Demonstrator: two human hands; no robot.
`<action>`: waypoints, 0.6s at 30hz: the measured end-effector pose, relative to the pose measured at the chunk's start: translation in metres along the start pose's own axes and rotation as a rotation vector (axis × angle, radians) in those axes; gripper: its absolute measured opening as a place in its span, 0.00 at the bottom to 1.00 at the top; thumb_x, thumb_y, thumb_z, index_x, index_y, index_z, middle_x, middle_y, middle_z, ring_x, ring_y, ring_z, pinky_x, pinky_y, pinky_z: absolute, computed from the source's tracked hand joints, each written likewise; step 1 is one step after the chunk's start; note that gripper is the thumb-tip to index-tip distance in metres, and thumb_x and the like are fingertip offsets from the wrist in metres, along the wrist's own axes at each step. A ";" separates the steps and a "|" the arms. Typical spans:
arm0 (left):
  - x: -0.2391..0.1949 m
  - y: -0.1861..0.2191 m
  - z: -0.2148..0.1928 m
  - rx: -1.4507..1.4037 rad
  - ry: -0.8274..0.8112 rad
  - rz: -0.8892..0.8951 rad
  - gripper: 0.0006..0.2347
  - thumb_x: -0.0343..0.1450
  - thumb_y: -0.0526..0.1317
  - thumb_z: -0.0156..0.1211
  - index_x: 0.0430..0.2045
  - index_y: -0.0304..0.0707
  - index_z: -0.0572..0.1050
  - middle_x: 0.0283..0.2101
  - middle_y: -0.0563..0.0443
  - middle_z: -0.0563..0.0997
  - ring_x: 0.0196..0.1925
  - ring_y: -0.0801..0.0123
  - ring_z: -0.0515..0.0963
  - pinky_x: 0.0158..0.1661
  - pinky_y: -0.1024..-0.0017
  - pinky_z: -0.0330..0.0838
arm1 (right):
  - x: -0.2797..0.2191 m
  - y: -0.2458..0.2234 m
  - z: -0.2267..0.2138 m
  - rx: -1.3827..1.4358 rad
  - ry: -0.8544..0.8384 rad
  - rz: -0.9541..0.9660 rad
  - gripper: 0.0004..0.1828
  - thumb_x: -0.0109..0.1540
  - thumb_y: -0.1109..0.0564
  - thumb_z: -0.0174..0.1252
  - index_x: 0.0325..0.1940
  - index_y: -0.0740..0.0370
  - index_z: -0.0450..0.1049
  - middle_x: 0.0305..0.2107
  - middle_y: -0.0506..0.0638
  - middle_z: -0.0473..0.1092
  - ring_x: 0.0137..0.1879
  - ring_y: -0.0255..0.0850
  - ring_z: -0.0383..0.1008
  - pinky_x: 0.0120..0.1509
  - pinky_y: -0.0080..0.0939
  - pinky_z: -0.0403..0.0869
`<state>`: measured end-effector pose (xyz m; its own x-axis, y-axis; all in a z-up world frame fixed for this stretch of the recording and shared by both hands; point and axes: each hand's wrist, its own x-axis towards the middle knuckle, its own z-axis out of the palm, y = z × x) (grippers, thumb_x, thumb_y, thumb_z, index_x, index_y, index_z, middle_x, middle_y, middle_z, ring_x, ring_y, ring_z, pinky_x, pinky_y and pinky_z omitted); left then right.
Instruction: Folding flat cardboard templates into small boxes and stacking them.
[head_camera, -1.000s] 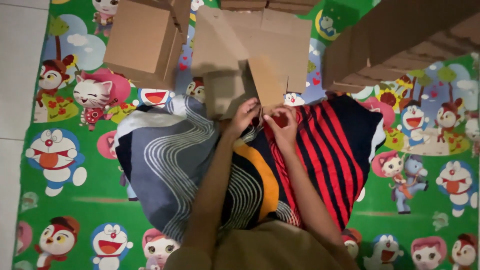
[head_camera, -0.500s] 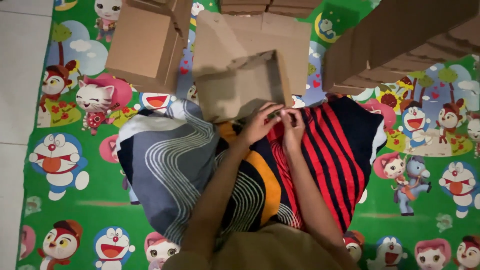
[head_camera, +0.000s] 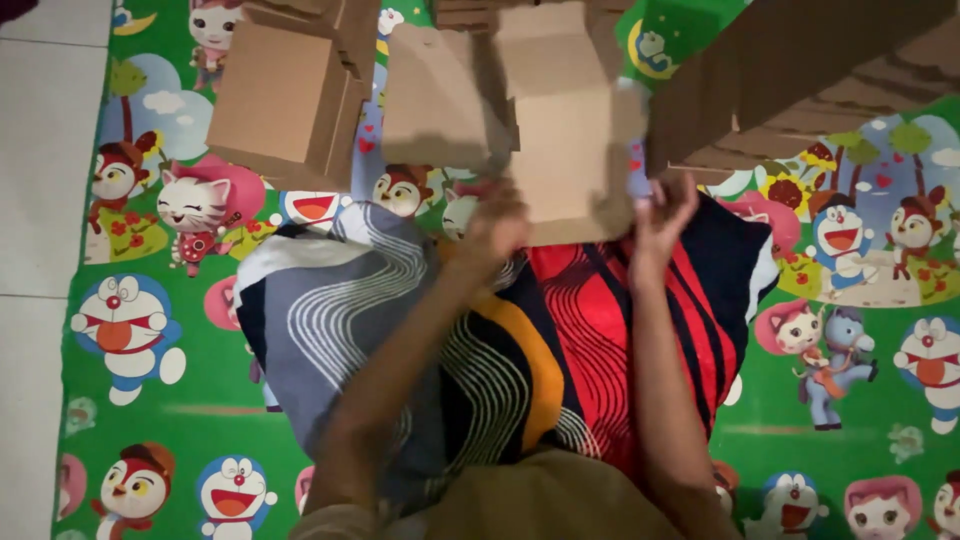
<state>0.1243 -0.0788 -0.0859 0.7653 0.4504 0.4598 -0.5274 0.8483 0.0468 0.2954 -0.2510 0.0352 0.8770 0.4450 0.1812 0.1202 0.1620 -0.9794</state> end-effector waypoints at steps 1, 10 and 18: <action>0.003 0.023 0.051 0.904 0.247 -0.026 0.16 0.62 0.39 0.67 0.41 0.40 0.72 0.44 0.53 0.74 0.46 0.62 0.73 0.45 0.61 0.70 | -0.002 0.002 0.008 -0.099 -0.110 -0.029 0.39 0.69 0.56 0.63 0.78 0.50 0.48 0.71 0.62 0.50 0.75 0.64 0.55 0.71 0.69 0.61; 0.014 -0.003 0.147 2.713 0.215 -0.218 0.15 0.69 0.35 0.51 0.49 0.42 0.76 0.62 0.40 0.72 0.68 0.50 0.62 0.65 0.51 0.50 | -0.007 0.040 0.034 -0.581 -0.461 0.273 0.38 0.59 0.39 0.72 0.67 0.53 0.64 0.55 0.62 0.71 0.59 0.58 0.75 0.63 0.59 0.73; 0.028 -0.082 0.035 2.550 0.433 -0.385 0.19 0.66 0.54 0.62 0.43 0.40 0.77 0.39 0.44 0.81 0.50 0.50 0.80 0.59 0.52 0.64 | 0.015 0.085 0.033 -0.636 -0.519 0.260 0.16 0.59 0.53 0.66 0.51 0.49 0.78 0.45 0.52 0.78 0.57 0.53 0.76 0.62 0.54 0.73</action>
<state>0.1758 -0.1458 -0.0457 0.7052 0.6993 0.1170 0.5518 -0.6449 0.5287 0.3038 -0.2012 -0.0422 0.6080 0.7708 -0.1903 0.3188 -0.4566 -0.8306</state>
